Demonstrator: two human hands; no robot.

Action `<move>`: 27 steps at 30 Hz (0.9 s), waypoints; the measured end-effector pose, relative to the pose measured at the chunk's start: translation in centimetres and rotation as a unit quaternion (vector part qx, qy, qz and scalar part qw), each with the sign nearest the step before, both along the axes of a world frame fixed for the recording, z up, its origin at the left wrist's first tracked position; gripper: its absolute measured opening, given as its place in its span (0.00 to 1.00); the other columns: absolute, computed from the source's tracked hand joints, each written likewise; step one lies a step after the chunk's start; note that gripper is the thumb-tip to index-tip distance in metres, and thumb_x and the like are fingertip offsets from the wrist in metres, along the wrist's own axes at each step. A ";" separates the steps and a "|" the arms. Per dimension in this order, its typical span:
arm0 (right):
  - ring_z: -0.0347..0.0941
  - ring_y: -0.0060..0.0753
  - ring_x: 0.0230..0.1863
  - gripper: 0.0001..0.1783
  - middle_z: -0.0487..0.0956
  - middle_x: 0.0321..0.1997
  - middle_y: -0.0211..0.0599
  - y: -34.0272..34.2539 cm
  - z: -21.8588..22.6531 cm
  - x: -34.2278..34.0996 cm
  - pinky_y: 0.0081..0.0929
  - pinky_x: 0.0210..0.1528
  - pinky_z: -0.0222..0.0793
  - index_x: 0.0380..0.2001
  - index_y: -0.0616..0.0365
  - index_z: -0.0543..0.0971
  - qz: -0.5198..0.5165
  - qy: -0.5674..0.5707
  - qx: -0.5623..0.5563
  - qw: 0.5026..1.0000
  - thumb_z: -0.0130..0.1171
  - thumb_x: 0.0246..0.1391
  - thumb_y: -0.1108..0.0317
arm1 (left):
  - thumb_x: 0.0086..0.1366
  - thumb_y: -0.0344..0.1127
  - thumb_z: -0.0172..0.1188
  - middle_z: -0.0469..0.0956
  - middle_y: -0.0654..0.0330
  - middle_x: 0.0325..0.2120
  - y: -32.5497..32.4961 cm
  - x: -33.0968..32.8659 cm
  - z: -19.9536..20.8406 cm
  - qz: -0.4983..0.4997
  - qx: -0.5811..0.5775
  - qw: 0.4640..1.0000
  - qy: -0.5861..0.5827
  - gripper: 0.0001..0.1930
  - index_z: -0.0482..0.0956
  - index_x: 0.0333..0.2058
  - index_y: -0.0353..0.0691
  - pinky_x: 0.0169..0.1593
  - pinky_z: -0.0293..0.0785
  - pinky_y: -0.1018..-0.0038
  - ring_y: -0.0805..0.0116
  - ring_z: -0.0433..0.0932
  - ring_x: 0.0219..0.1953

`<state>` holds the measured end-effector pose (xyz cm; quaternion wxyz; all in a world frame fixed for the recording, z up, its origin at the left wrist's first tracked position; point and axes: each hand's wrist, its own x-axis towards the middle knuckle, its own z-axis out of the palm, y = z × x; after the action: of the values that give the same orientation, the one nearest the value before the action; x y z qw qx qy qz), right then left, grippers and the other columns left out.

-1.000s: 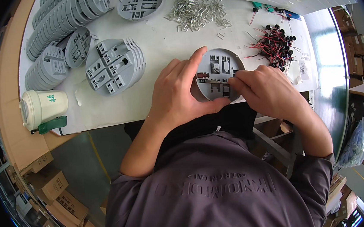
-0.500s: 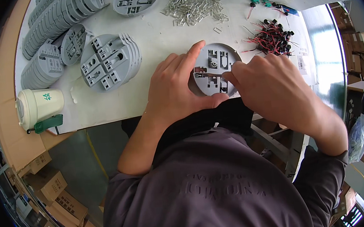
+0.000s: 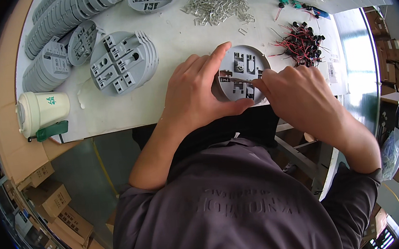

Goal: Assembling small circular components by inserting wires and pins, then organizing and packing the finished units into large boxes.

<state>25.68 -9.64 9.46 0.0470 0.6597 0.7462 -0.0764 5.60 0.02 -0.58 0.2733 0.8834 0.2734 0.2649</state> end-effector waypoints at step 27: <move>0.84 0.35 0.43 0.12 0.87 0.46 0.34 -7.9 -5.1 16.2 0.33 0.48 0.80 0.46 0.57 0.88 -0.565 -0.003 0.299 0.769 0.72 0.61 0.67 | 0.61 0.36 0.73 0.75 0.52 0.58 0.5 -3.5 6.6 0.060 0.254 0.964 0.055 0.25 0.84 0.58 0.44 0.59 0.73 0.62 0.51 0.74 0.53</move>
<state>41.89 -17.55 4.39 -0.2017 0.9432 0.2238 0.1397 2.08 0.49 6.02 0.0082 0.9190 0.2638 0.2927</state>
